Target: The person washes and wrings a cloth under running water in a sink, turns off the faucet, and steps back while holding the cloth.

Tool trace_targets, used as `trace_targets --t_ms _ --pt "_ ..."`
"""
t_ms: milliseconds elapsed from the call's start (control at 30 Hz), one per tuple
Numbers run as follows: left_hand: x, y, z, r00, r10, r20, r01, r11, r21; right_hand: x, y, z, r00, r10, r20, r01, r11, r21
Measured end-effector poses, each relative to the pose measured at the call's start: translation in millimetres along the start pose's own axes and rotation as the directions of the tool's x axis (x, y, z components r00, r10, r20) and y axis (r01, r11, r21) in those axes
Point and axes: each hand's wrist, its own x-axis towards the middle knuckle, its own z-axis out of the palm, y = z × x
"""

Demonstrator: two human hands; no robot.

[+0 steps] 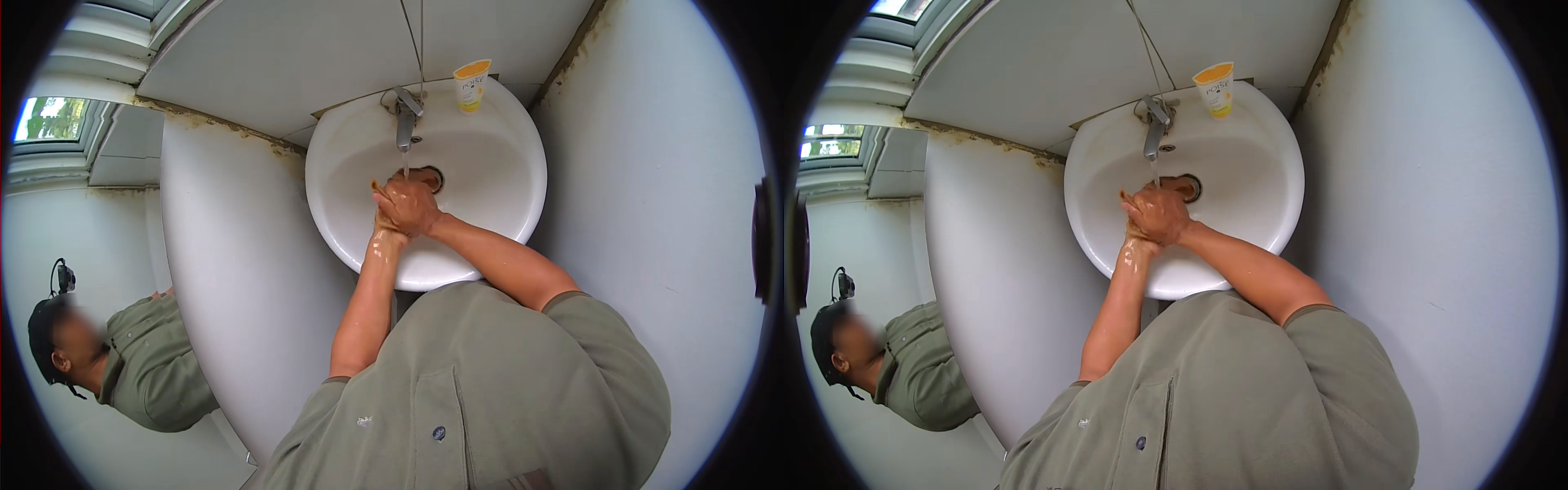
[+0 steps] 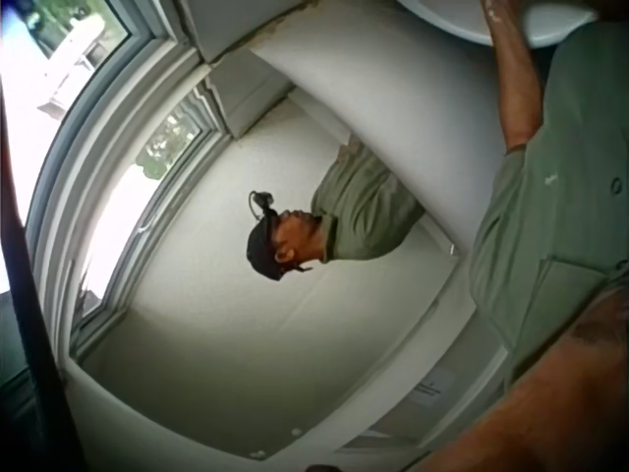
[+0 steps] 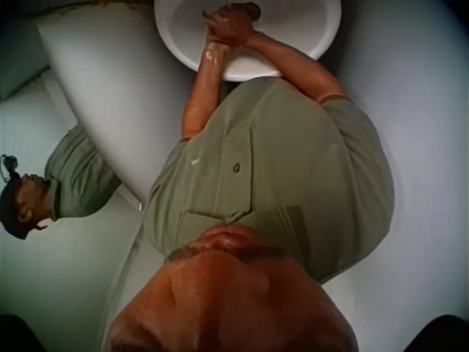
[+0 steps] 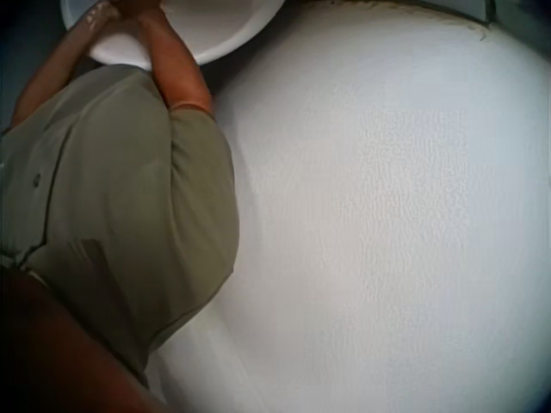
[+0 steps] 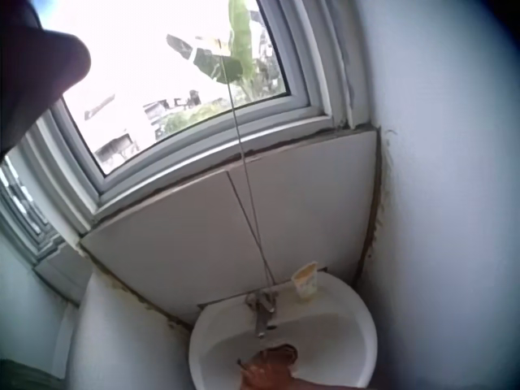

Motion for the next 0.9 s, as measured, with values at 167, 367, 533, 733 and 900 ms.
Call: trace_targets --t_ms 167,367,533,733,900 --pt "-21.4 26.2 30.2 0.983 -0.062 -0.170 0.023 0.975 -0.222 -4.2 37.8 -15.3 0.977 0.206 0.050 -0.200 0.974 -0.104" --pt "-55.5 52.9 2.3 0.978 0.051 -0.204 -0.013 0.983 0.185 -5.6 31.1 -67.1 0.808 0.512 0.290 -0.568 0.550 0.612" --pt "-74.2 61.9 28.0 0.923 0.349 -0.164 -0.081 0.590 0.803 3.1 12.4 -89.6 0.850 0.264 0.456 -0.521 0.294 0.801" --pt "-71.0 60.7 53.0 0.927 0.353 0.122 -0.329 0.616 0.716 11.6 3.3 -102.4 0.884 0.203 0.421 -0.464 0.283 0.839" --pt "-80.3 57.3 48.5 0.964 0.252 0.086 -0.221 0.578 0.785 25.5 -13.1 -138.7 0.893 0.228 0.388 -0.399 0.000 0.917"
